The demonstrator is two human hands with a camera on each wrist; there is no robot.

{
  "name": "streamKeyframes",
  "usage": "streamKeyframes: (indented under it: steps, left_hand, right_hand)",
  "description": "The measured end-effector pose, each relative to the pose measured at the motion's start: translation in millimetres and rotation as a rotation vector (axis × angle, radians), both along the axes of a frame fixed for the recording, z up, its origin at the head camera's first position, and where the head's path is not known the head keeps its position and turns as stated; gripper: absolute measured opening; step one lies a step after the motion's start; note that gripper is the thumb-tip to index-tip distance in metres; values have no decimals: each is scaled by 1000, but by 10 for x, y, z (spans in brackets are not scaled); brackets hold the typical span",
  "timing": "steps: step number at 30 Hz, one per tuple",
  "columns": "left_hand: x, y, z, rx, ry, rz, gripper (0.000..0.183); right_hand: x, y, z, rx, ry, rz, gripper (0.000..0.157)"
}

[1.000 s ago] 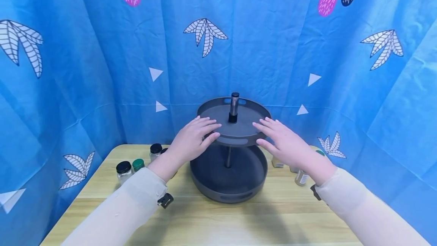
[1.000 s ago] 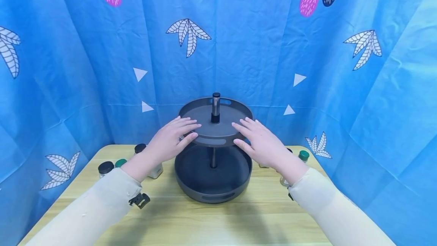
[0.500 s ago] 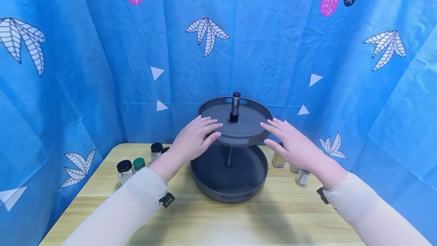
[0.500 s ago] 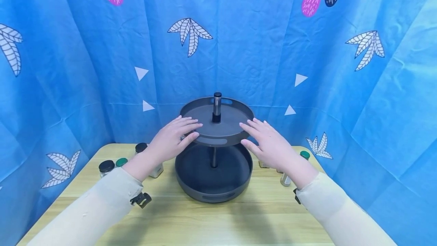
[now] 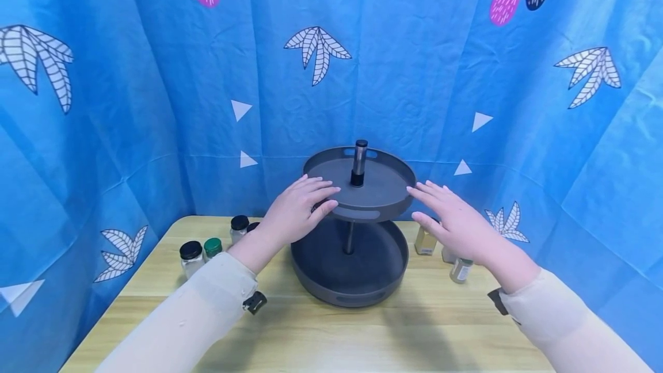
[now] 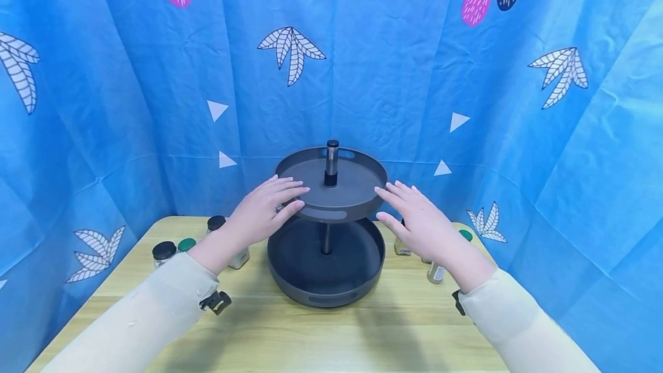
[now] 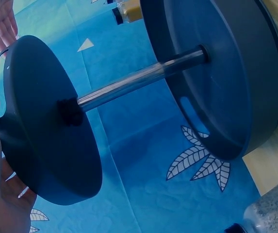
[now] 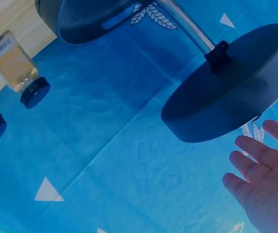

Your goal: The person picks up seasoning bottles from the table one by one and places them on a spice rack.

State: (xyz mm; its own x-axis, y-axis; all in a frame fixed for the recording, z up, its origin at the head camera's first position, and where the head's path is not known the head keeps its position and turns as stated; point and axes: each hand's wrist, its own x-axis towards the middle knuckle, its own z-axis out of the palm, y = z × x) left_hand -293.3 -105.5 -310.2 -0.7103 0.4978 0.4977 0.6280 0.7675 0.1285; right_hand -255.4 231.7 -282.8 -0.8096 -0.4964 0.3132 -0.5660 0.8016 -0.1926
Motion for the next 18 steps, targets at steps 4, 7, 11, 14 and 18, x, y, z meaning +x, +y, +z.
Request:
streamKeyframes:
  steps: [4, 7, 11, 14, 18]
  left_hand:
    - [-8, 3, -1, -4, -3, 2, 45]
    - [-11, -1, -8, -7, -2, 6, 45]
    - [-8, -2, -3, -4, 1, 5, 45]
    - [-6, 0, 3, -2, 0, 2, 45]
    - [-6, 0, 2, -2, -2, 1, 45]
  right_hand:
    - [25, 44, 2, -12, -29, -21, 61]
    - [31, 71, -12, -20, -47, -36, 62]
    - [16, 111, -42, -19, -51, -59, 63]
    - [5, 142, -64, -22, -53, -69, 63]
    - [-11, 175, -87, -33, -59, -78, 64]
